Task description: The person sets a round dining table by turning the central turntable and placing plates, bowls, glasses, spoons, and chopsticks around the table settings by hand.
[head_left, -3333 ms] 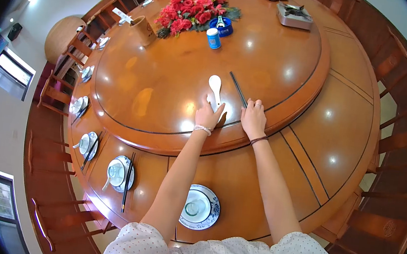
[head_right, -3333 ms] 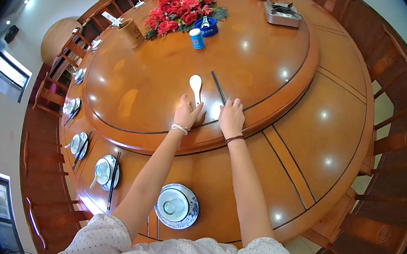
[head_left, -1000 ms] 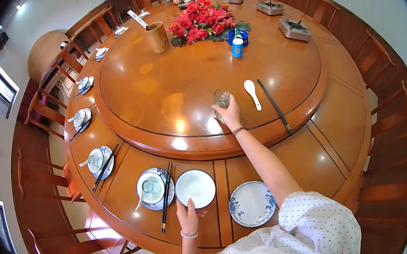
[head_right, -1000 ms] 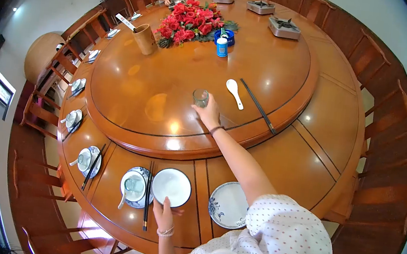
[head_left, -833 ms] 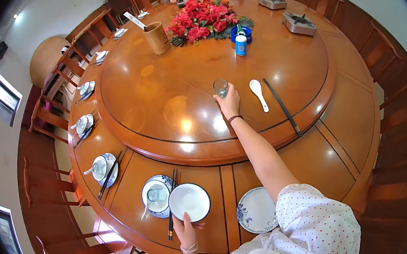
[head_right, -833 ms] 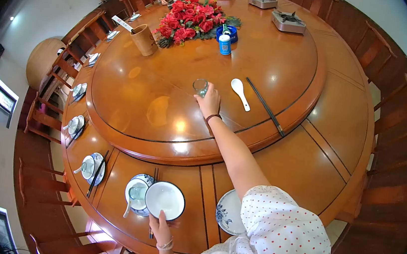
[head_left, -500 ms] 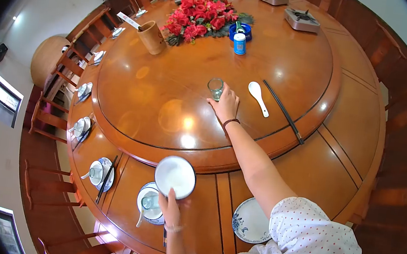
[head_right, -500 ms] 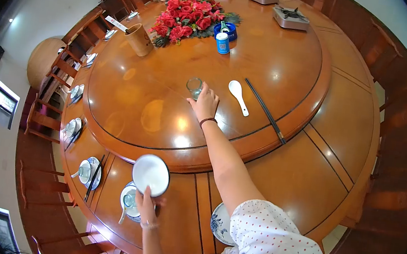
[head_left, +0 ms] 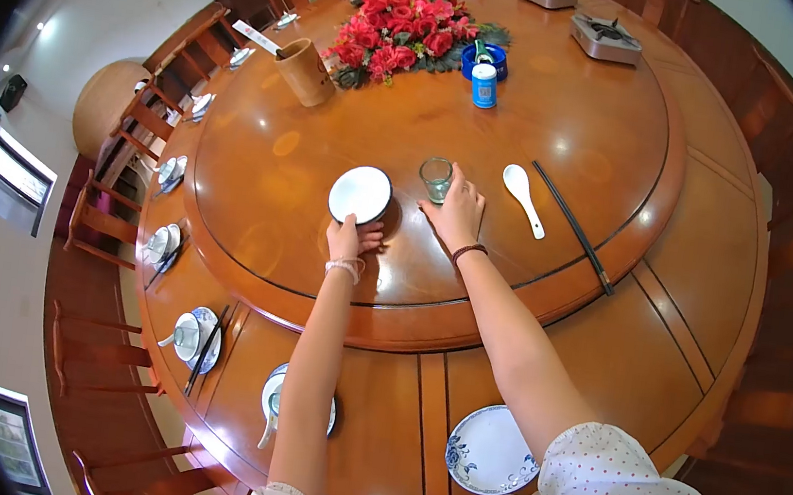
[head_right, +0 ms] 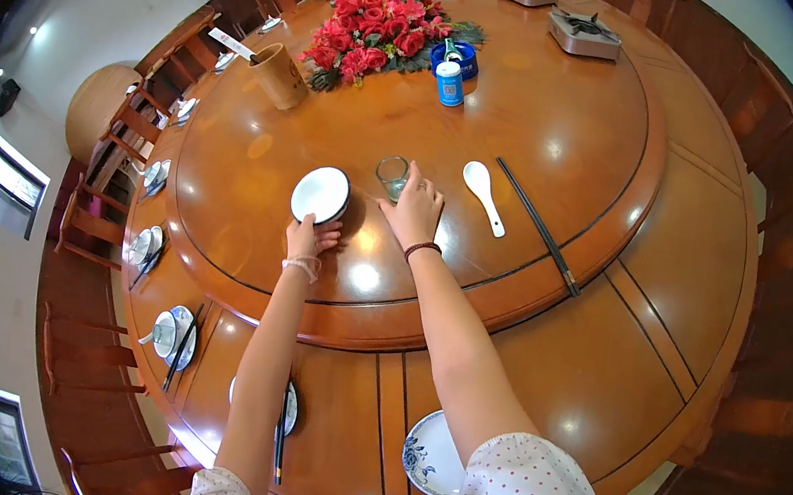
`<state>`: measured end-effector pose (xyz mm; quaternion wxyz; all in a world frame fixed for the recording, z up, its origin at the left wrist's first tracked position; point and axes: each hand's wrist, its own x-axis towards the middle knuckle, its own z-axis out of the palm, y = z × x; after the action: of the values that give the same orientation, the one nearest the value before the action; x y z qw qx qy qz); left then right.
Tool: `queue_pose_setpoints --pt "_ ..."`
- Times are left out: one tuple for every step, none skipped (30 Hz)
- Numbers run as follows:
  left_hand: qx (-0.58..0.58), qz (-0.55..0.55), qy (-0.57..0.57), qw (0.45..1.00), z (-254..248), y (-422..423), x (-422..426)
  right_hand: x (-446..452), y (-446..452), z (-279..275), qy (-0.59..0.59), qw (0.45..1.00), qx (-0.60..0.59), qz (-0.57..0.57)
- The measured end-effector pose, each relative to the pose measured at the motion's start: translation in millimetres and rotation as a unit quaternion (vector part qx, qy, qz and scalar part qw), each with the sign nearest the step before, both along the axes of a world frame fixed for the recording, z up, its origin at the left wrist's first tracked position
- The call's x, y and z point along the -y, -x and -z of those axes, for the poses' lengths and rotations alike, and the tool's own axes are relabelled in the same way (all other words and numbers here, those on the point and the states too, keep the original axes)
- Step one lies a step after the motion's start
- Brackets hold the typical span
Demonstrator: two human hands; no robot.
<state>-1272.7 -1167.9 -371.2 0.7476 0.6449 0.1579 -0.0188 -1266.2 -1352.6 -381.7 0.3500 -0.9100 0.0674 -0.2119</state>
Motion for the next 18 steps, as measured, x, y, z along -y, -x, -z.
queue_pose_setpoints --pt "0.001 -0.004 -0.001 1.000 -1 -7 2 2 0 0 0.003 1.000 -0.003 -0.001" --pt "0.001 -0.008 -0.003 1.000 -2 -14 2 3 0 0 -0.001 1.000 -0.004 -0.004" --pt "-0.014 -0.014 0.010 1.000 1 -25 -1 5 0 0 -0.004 1.000 -0.005 -0.006" --pt "-0.020 -0.007 0.012 1.000 1 -31 -5 6 -1 1 -0.003 1.000 -0.009 -0.007" --pt "-0.027 -0.003 0.010 1.000 1 -36 -8 8 -1 2 0.000 1.000 0.000 -0.011" --pt "-0.034 0.002 0.007 0.999 3 -40 -13 10 -1 3 0.003 1.000 0.009 -0.015" --pt "-0.041 0.024 0.017 0.999 5 -42 -18 12 -2 3 0.004 1.000 0.007 -0.015" --pt "-0.043 0.025 0.018 0.999 8 -42 -19 13 -2 2 0.008 1.000 0.001 -0.012" --pt "-0.039 0.018 0.042 0.998 7 -41 -19 15 -2 2 0.013 1.000 -0.006 -0.010" --pt "-0.035 0.010 0.065 0.997 6 -39 -18 16 -2 2 0.014 1.000 -0.007 -0.009" --pt "-0.013 0.021 0.072 0.997 6 -36 -18 18 -2 2 0.013 1.000 0.001 -0.009" --pt "-0.014 0.020 0.073 0.997 4 -31 -14 19 -2 3 0.013 1.000 0.008 -0.009" --pt "0.010 -0.011 0.059 0.998 4 -26 -8 21 -2 4 0.014 1.000 0.007 -0.010" --pt "0.034 -0.043 0.044 0.998 2 -22 -2 23 -2 3 0.014 1.000 0.006 -0.009" --pt "0.034 -0.068 0.042 0.996 2 -17 2 25 -3 3 0.014 1.000 0.006 -0.007" --pt "0.041 -0.065 0.048 0.996 3 -9 4 26 -3 2 0.014 1.000 0.006 -0.009" --pt "0.049 -0.059 0.044 0.996 4 1 6 28 -3 2 0.021 1.000 0.002 -0.006" --pt "0.056 -0.053 0.039 0.996 7 16 7 28 -3 3 0.027 1.000 -0.003 -0.004"
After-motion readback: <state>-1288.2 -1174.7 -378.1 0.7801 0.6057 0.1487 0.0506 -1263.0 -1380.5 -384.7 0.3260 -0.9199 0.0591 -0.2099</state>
